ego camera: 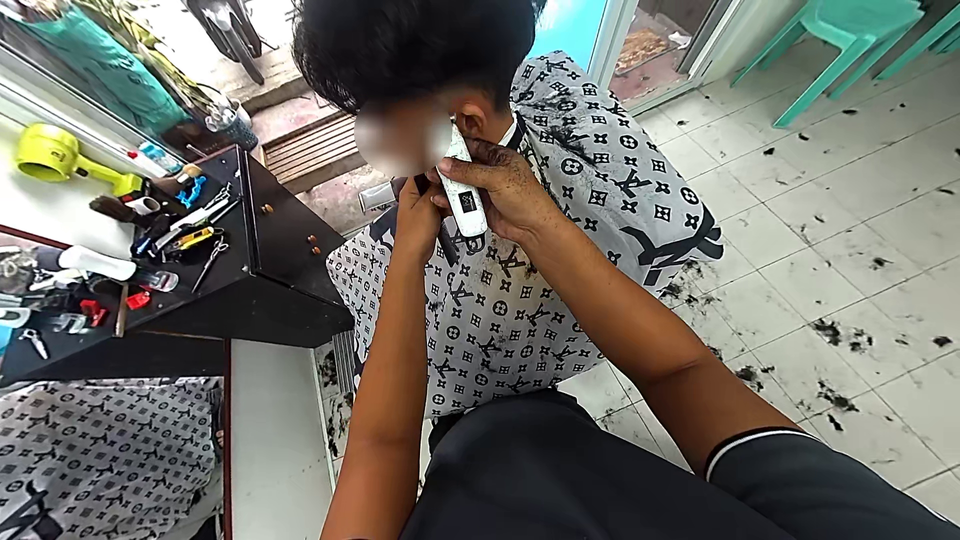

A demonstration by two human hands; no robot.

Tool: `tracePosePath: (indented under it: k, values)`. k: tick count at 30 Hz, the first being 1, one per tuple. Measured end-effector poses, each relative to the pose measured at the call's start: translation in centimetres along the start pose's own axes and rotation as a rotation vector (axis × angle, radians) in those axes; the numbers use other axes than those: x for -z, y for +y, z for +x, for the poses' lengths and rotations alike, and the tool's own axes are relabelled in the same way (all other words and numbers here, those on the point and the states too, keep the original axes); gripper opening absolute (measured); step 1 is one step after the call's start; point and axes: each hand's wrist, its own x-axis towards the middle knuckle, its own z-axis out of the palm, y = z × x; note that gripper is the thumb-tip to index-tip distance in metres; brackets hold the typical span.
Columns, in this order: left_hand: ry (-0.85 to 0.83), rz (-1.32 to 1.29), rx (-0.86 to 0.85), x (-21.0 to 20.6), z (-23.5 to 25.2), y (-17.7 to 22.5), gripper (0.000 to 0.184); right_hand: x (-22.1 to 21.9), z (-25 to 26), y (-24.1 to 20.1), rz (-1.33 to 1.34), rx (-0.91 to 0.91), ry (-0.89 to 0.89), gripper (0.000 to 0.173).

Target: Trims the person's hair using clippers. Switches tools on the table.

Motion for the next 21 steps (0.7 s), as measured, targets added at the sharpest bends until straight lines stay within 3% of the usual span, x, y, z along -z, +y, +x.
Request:
tracePosePath:
  k: [4,8,17,21]
  values:
    - [-0.003,0.003,-0.002,0.1,0.0,0.0,0.024,0.1,0.1,-0.2,0.017,-0.037,-0.017,0.028]
    - [0.004,-0.002,0.013,0.1,-0.1,0.1,0.023,-0.3,0.0,-0.6,-0.017,0.052,-0.010,0.034]
    - [0.031,0.038,0.062,0.1,0.1,0.1,0.024,0.5,0.0,-1.2,-0.013,0.014,-0.039,0.026]
    - [0.037,0.030,0.064,0.1,0.1,0.0,0.025,0.9,0.1,-0.8,-0.065,0.063,-0.043,0.035]
